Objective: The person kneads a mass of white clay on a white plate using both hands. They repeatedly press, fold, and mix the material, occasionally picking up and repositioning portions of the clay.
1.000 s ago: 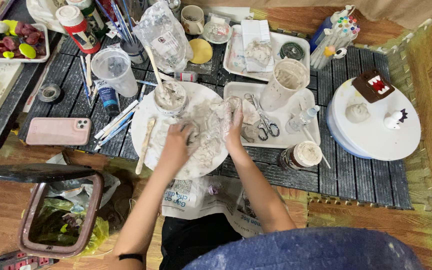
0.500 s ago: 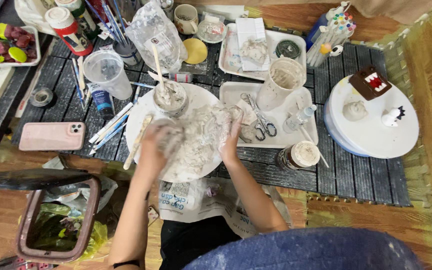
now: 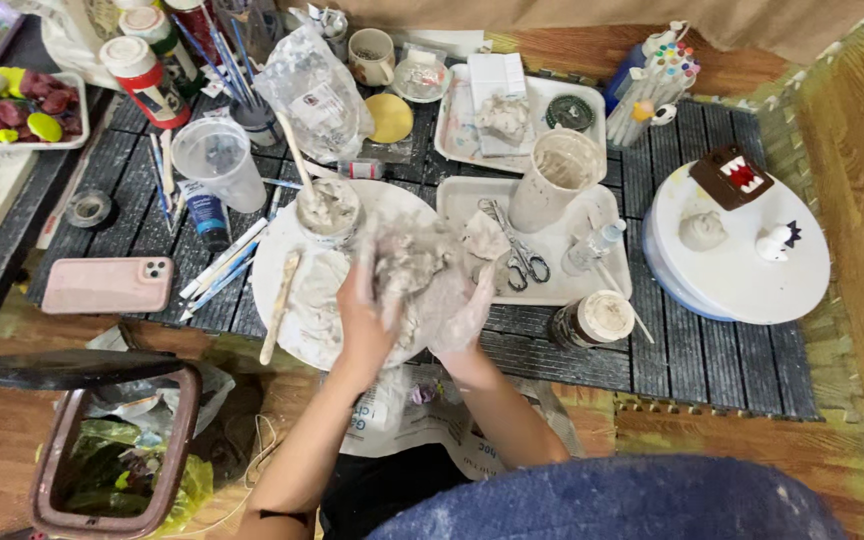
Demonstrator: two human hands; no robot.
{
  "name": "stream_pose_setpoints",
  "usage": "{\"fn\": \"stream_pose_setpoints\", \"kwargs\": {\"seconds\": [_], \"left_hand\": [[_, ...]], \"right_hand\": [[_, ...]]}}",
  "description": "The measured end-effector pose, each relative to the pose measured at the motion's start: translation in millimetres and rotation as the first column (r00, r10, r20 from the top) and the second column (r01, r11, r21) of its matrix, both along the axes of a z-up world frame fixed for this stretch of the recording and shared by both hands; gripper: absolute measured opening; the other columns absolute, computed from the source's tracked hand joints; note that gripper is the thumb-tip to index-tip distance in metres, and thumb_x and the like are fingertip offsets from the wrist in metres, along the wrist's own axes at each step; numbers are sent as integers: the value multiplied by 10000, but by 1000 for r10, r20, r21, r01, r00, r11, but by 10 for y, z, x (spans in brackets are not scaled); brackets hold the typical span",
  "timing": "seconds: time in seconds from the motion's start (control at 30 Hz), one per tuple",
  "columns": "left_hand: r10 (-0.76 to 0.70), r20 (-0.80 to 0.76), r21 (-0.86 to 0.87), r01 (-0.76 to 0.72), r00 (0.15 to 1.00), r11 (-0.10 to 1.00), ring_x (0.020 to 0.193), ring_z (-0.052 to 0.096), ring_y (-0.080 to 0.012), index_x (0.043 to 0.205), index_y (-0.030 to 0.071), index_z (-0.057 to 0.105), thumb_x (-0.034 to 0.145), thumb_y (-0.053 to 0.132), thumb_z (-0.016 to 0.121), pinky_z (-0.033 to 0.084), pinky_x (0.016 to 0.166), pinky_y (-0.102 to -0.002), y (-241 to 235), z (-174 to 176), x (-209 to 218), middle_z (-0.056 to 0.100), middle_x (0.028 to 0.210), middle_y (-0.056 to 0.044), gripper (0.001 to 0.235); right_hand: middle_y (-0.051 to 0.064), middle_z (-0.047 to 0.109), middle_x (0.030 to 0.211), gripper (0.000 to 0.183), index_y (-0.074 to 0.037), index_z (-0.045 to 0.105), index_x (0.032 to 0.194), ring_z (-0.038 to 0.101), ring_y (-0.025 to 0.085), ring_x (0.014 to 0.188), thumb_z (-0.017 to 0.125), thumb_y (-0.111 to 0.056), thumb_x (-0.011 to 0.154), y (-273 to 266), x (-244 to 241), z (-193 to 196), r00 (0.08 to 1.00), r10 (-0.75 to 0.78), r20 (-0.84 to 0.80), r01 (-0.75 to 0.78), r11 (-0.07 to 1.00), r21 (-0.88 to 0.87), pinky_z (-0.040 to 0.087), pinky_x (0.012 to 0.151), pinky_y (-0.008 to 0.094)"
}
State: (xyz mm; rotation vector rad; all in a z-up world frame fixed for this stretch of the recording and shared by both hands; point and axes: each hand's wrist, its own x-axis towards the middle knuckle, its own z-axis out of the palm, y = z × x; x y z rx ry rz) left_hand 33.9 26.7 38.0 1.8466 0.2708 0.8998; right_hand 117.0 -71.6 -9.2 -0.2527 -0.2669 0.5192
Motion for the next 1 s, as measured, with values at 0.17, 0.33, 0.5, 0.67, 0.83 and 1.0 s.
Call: {"fn": "stream_pose_setpoints", "kwargs": {"seconds": [0.17, 0.33, 0.5, 0.67, 0.83, 1.0], "left_hand": [[-11, 72, 538, -29, 997, 843, 1088, 691, -378, 1257, 55, 672, 832, 140, 811, 545, 964, -469, 23, -308, 96, 713, 1193, -149, 456], [-64, -43, 513, 77, 997, 855, 955, 689, -388, 1217, 31, 704, 749, 170, 824, 544, 898, -493, -65, -631, 81, 713, 1049, -143, 503], [-115, 23, 356, 100, 993, 929, 1205, 697, -371, 1236, 68, 698, 939, 99, 623, 525, 1062, -468, -291, -387, -38, 742, 1196, -139, 308], [-102, 36, 212, 92, 994, 973, 1367, 527, -388, 1370, -2, 537, 954, 216, 646, 433, 1149, -452, -315, 25, -129, 542, 1437, -242, 482], [-248, 219, -163, 286, 944, 944, 1523, 300, -317, 1604, -24, 62, 988, 250, 644, 319, 1240, -443, -469, 41, 85, 194, 1658, -241, 891], [-27, 139, -648, 112, 990, 753, 1361, 468, -247, 1579, -28, 221, 909, 95, 704, 426, 1140, -393, -116, -256, 106, 429, 1496, -172, 834]], "right_hand": [[150, 695, 1187, 689, -30, 570, 1353, 681, 285, 996, 417, -647, 1086, -86, 64, 147, 967, 184, -177, -198, 978, -66, 568, 871, 417], [97, 731, 1055, 548, -57, 606, 1300, 701, 210, 897, 387, -504, 1069, -108, 203, -151, 949, 14, -316, -142, 911, -386, 624, 750, 321], [194, 642, 1328, 588, -2, 506, 1506, 688, 242, 1000, 354, -474, 1190, -209, 275, -244, 999, 45, -9, -46, 991, -124, 589, 742, 312], [180, 500, 1494, 728, 13, 364, 1523, 580, 255, 1322, 330, -560, 1076, -217, 192, 18, 983, -113, 147, 168, 875, -454, 481, 1131, 415], [175, 528, 1529, 861, -39, 391, 1545, 564, 271, 1422, 265, -736, 1055, -161, -23, 92, 723, -151, 675, 274, 958, -80, 402, 1264, 423], [198, 192, 1629, 871, 48, 328, 1500, 370, 345, 1504, 460, -652, 999, -385, 102, -204, 468, 155, 870, 489, 774, -401, 345, 1243, 523]]}}
